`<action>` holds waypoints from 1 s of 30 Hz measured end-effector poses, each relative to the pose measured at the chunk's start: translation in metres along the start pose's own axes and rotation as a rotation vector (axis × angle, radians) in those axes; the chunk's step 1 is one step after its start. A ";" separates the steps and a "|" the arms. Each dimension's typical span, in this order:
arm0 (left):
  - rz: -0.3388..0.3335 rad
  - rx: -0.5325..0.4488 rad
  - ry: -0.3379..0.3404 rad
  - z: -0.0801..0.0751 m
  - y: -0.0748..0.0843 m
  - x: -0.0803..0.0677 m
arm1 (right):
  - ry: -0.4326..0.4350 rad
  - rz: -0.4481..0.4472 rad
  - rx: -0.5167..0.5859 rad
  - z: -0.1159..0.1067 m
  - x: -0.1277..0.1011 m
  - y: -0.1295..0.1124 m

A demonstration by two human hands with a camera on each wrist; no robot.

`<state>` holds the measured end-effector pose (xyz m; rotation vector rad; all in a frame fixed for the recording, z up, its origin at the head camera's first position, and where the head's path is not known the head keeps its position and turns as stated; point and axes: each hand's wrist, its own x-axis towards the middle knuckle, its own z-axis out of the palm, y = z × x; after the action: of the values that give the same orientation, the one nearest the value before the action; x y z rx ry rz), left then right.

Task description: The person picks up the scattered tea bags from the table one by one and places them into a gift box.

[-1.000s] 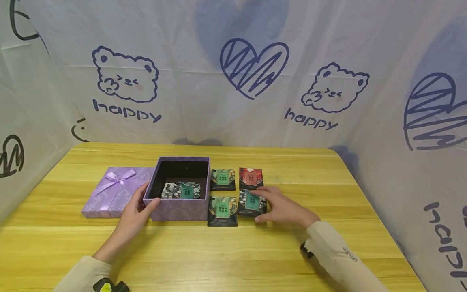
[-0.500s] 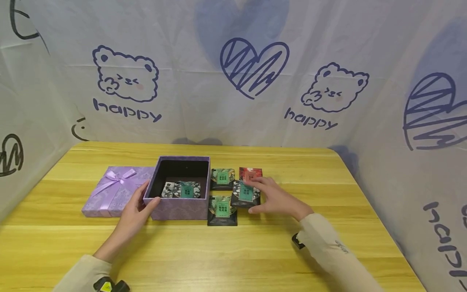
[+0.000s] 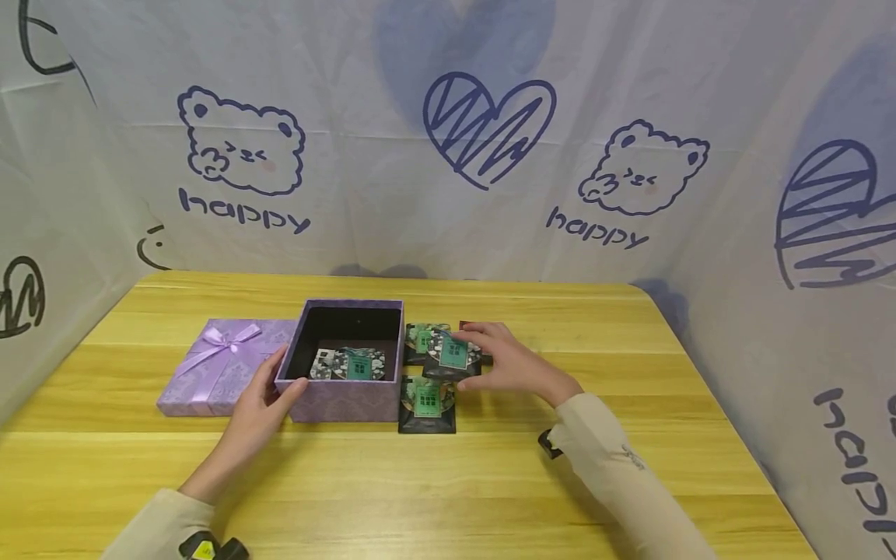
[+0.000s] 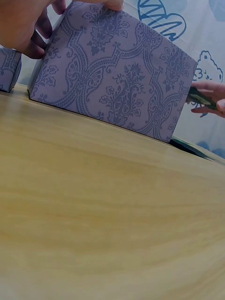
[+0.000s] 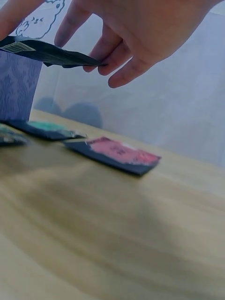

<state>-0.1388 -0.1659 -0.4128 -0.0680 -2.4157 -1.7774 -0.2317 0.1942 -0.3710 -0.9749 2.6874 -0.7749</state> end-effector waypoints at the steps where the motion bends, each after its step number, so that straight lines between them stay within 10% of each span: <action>1: 0.000 -0.004 0.000 0.000 0.000 0.000 | 0.000 -0.001 0.003 -0.001 0.001 -0.002; 30: 0.015 -0.026 -0.002 0.001 0.002 -0.001 | -0.059 -0.072 -0.028 -0.021 0.048 -0.043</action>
<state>-0.1376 -0.1640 -0.4114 -0.0906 -2.3870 -1.8028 -0.2525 0.1447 -0.3299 -1.0889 2.6327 -0.7114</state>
